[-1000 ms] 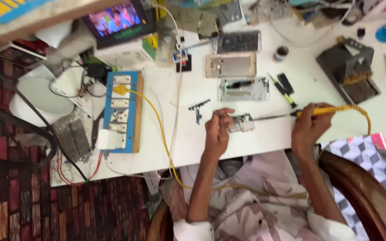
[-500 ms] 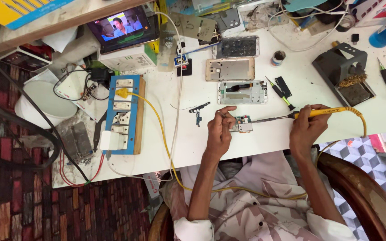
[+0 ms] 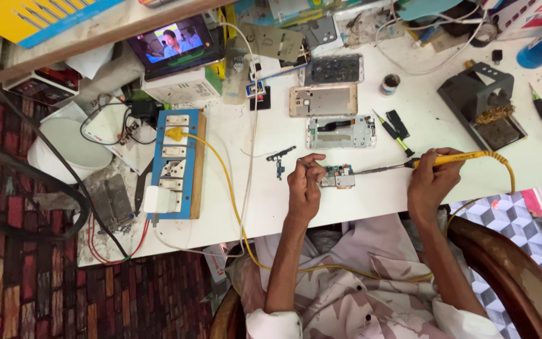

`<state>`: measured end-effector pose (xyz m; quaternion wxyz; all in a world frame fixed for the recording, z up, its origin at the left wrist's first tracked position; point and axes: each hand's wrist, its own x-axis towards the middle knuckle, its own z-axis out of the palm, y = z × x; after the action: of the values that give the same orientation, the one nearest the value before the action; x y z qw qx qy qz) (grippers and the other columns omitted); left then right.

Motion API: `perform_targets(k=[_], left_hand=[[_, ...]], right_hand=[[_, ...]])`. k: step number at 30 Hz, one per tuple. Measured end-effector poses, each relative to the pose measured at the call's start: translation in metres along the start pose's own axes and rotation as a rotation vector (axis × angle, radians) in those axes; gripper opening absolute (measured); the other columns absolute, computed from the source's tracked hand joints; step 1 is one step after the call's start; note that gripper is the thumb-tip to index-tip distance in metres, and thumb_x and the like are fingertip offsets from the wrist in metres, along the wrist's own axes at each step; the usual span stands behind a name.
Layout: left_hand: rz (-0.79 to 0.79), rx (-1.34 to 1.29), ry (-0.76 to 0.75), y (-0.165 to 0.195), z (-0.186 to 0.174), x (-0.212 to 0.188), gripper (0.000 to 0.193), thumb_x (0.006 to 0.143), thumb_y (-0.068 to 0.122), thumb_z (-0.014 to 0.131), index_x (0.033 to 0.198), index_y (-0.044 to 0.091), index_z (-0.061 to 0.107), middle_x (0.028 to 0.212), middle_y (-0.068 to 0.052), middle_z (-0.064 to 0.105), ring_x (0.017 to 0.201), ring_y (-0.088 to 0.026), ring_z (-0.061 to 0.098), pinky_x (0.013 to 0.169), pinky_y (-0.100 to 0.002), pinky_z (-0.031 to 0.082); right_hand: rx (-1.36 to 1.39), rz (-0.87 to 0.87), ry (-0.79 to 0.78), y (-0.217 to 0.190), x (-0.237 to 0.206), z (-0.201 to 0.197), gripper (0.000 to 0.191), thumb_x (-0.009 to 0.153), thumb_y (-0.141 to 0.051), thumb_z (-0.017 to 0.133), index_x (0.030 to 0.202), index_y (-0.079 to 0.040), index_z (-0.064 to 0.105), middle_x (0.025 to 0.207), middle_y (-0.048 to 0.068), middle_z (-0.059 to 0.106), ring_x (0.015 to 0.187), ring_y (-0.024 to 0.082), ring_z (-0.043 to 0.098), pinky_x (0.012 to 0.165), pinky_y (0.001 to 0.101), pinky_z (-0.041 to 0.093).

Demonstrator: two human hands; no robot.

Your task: The person uses a soldering iron and tweezers to work on a small circuit board. They repeatedly apply the soldering iron to various points on the board while holding it steady with tweezers. The task continues throughout the clip without visible completion.

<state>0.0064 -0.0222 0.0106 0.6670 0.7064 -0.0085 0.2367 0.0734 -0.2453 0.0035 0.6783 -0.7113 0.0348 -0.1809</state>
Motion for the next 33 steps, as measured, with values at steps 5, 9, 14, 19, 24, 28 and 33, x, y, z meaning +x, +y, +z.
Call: perform_targets(k=[5,9,14,19,24,28,33], left_hand=[[-0.01,0.016,-0.007,0.0014,0.0011,0.0026,0.024,0.106,-0.007,0.036,0.12,-0.005,0.056,0.075,-0.002,0.048,0.068,-0.009,0.042,0.068,-0.022,0.04],[0.001,0.009,-0.042,0.0035,0.0015,0.0051,0.026,0.105,-0.007,0.035,0.121,-0.005,0.055,0.076,-0.002,0.047,0.07,-0.009,0.042,0.07,-0.022,0.04],[-0.013,0.043,-0.011,0.0018,0.0006,0.0036,0.023,0.106,-0.006,0.036,0.119,-0.005,0.055,0.074,-0.002,0.047,0.068,-0.009,0.042,0.069,-0.022,0.041],[-0.011,-0.012,-0.009,-0.0026,0.0011,0.0022,0.024,0.107,-0.006,0.033,0.119,-0.006,0.054,0.077,-0.002,0.047,0.071,-0.009,0.041,0.073,-0.022,0.041],[0.013,0.02,-0.042,-0.0007,0.0008,0.0021,0.023,0.106,-0.007,0.036,0.118,-0.006,0.055,0.076,-0.003,0.047,0.07,-0.009,0.041,0.072,-0.023,0.042],[-0.02,0.053,-0.081,0.0041,0.0,0.0036,0.025,0.103,-0.006,0.036,0.116,-0.007,0.057,0.075,-0.004,0.05,0.069,-0.009,0.044,0.07,-0.024,0.042],[0.01,0.067,-0.119,0.0064,-0.0039,0.0074,0.017,0.109,-0.001,0.04,0.11,-0.005,0.056,0.078,-0.005,0.057,0.07,-0.01,0.05,0.069,-0.025,0.047]], right_hand=[[0.012,0.0,0.023,0.0015,0.0017,0.0018,0.015,0.114,-0.011,0.054,0.116,-0.001,0.043,0.082,0.004,0.058,0.062,0.007,0.05,0.054,0.0237,0.04],[0.015,0.014,0.029,0.0019,0.0024,0.002,0.015,0.114,-0.011,0.055,0.116,-0.001,0.044,0.081,0.004,0.058,0.061,0.007,0.05,0.053,0.0237,0.039],[-0.004,-0.02,0.028,0.0018,0.0019,0.0011,0.015,0.115,-0.01,0.055,0.117,0.0,0.043,0.08,0.004,0.057,0.061,0.007,0.049,0.053,0.0241,0.038],[0.004,-0.013,0.005,-0.0002,0.0014,0.0015,0.015,0.115,-0.01,0.054,0.117,0.0,0.043,0.081,0.003,0.057,0.061,0.007,0.049,0.053,0.0241,0.039],[-0.001,-0.009,0.015,-0.0017,0.0019,0.0018,0.016,0.114,-0.01,0.055,0.118,0.0,0.043,0.078,0.003,0.055,0.059,0.007,0.047,0.052,0.0246,0.037],[-0.022,-0.018,0.007,-0.0008,0.0016,0.0013,0.015,0.114,-0.01,0.054,0.118,0.0,0.043,0.077,0.003,0.055,0.059,0.007,0.047,0.052,0.0247,0.036],[0.022,-0.026,0.006,0.0014,0.0017,0.0006,0.015,0.114,-0.009,0.054,0.118,0.0,0.043,0.082,0.003,0.057,0.063,0.006,0.049,0.054,0.0241,0.038]])
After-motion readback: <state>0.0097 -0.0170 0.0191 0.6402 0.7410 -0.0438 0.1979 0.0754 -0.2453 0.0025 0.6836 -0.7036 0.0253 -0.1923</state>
